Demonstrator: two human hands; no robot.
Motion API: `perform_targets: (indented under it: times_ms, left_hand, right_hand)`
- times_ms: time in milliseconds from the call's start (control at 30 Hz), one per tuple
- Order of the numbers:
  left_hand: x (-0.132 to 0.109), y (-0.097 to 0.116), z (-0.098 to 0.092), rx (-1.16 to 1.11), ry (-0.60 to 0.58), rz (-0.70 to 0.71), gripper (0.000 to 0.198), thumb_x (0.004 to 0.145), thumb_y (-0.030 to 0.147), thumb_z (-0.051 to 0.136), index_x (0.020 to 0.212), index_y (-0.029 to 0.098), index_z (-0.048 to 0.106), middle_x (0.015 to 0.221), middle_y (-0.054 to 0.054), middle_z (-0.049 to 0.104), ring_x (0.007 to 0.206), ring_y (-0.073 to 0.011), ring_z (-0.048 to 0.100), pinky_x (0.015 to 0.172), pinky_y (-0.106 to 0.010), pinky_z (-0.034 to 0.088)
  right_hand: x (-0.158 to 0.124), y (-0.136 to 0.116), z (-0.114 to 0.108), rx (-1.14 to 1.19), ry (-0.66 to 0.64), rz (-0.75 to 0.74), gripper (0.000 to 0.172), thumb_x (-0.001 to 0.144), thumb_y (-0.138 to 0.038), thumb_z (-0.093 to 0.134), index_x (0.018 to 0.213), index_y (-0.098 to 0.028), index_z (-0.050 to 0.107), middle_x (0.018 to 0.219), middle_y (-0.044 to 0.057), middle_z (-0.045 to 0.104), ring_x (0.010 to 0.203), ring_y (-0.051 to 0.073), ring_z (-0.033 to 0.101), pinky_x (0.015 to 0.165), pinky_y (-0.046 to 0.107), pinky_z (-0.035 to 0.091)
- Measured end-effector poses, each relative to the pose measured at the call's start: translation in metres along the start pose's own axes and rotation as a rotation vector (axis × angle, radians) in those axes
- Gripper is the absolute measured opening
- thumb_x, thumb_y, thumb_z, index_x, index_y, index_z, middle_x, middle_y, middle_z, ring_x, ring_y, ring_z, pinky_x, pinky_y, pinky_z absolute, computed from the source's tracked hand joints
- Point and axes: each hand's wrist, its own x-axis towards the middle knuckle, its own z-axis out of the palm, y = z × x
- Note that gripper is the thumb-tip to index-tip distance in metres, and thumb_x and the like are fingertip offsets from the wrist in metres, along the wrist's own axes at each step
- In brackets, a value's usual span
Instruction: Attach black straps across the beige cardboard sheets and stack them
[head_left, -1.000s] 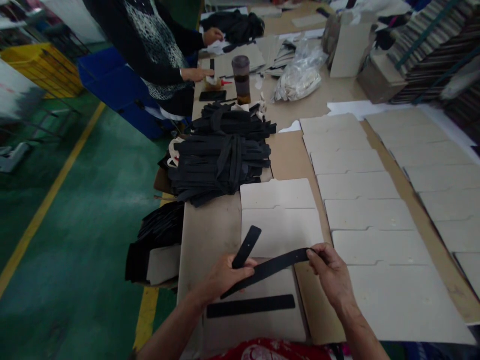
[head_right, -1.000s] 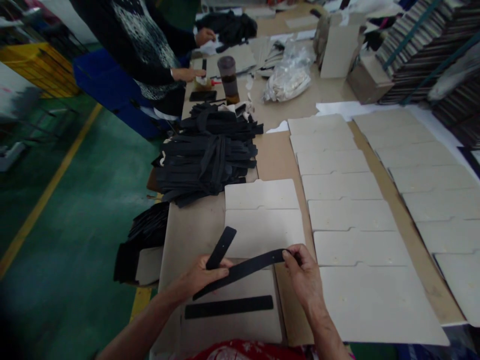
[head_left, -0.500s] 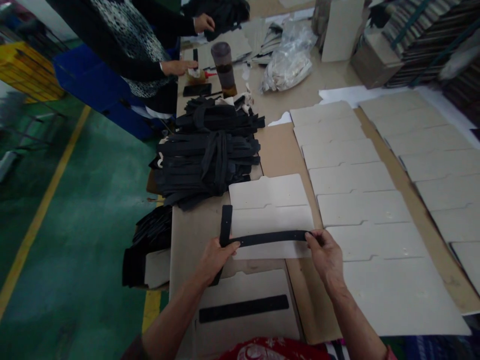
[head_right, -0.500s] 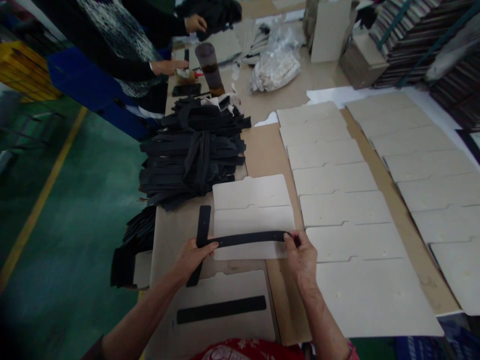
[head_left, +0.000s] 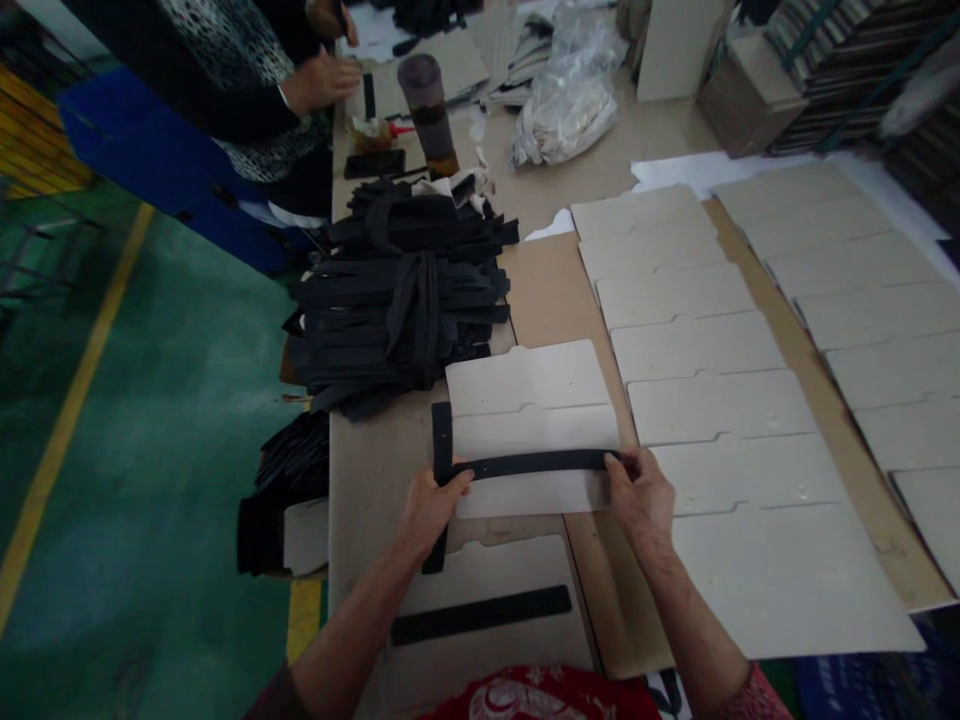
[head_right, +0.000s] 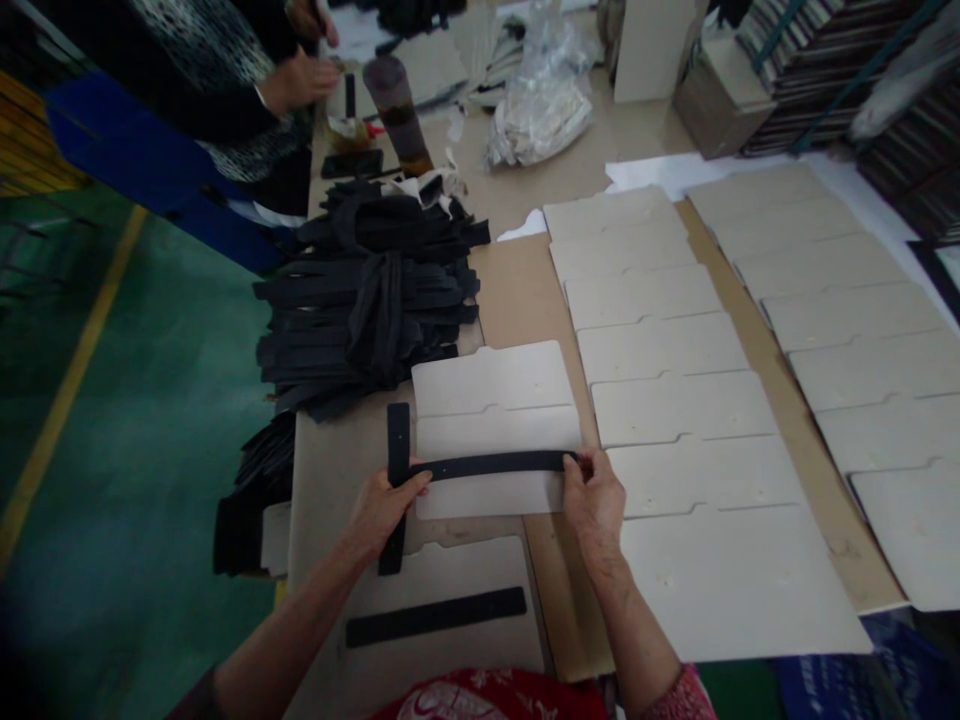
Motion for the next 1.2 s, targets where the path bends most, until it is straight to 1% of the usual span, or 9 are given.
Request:
perform_targets:
  times_ms: [167, 333, 500, 667, 1033, 1200]
  left_hand:
    - [0.003, -0.002, 0.005, -0.035, 0.026, -0.001, 0.042, 0.069, 0.045, 0.068, 0.099, 0.016, 0.071, 0.059, 0.003, 0.060, 0.052, -0.0144, 0.052, 0.054, -0.026, 0.039]
    - [0.005, -0.004, 0.007, -0.050, 0.010, 0.007, 0.044, 0.070, 0.047, 0.068, 0.100, 0.016, 0.071, 0.060, 0.003, 0.060, 0.051, -0.0134, 0.050, 0.052, -0.025, 0.039]
    - [0.005, -0.005, 0.007, -0.034, 0.029, -0.007, 0.047, 0.069, 0.048, 0.068, 0.102, 0.016, 0.071, 0.062, 0.001, 0.061, 0.052, -0.0138, 0.052, 0.052, -0.026, 0.040]
    - [0.007, -0.006, 0.009, -0.009, 0.035, -0.022, 0.047, 0.071, 0.048, 0.067, 0.105, 0.016, 0.070, 0.063, 0.002, 0.061, 0.051, -0.0132, 0.050, 0.051, -0.026, 0.040]
    - [0.008, -0.006, 0.010, -0.015, 0.037, -0.019, 0.047, 0.070, 0.047, 0.067, 0.105, 0.016, 0.070, 0.063, 0.002, 0.061, 0.051, -0.0126, 0.050, 0.052, -0.025, 0.041]
    - [0.009, -0.008, 0.012, -0.043, 0.032, -0.005, 0.048, 0.069, 0.049, 0.067, 0.102, 0.015, 0.070, 0.060, 0.003, 0.058, 0.049, -0.0122, 0.048, 0.049, -0.025, 0.038]
  right_hand:
    - [0.001, -0.001, 0.001, -0.027, 0.002, -0.027, 0.033, 0.080, -0.051, 0.053, 0.088, -0.021, 0.062, 0.080, 0.007, 0.070, 0.073, 0.023, 0.062, 0.071, 0.035, 0.044]
    - [0.001, -0.004, 0.001, -0.051, 0.013, -0.043, 0.033, 0.082, -0.050, 0.052, 0.089, -0.020, 0.063, 0.080, 0.008, 0.070, 0.073, 0.023, 0.062, 0.071, 0.035, 0.044]
    - [0.000, -0.005, 0.003, -0.068, 0.019, -0.071, 0.035, 0.084, -0.050, 0.050, 0.091, -0.019, 0.063, 0.083, 0.010, 0.070, 0.075, 0.024, 0.062, 0.072, 0.036, 0.045]
    - [0.000, -0.006, 0.005, -0.100, 0.026, -0.111, 0.032, 0.085, -0.046, 0.048, 0.092, -0.019, 0.063, 0.085, 0.010, 0.070, 0.077, 0.023, 0.061, 0.075, 0.035, 0.045]
    - [0.000, -0.006, 0.008, -0.170, 0.035, -0.176, 0.030, 0.088, -0.041, 0.045, 0.094, -0.017, 0.063, 0.088, 0.011, 0.069, 0.077, 0.023, 0.060, 0.073, 0.035, 0.043]
    - [-0.001, -0.006, 0.009, -0.192, 0.034, -0.204, 0.028, 0.089, -0.038, 0.044, 0.095, -0.017, 0.062, 0.091, 0.011, 0.068, 0.080, 0.023, 0.060, 0.075, 0.035, 0.043]
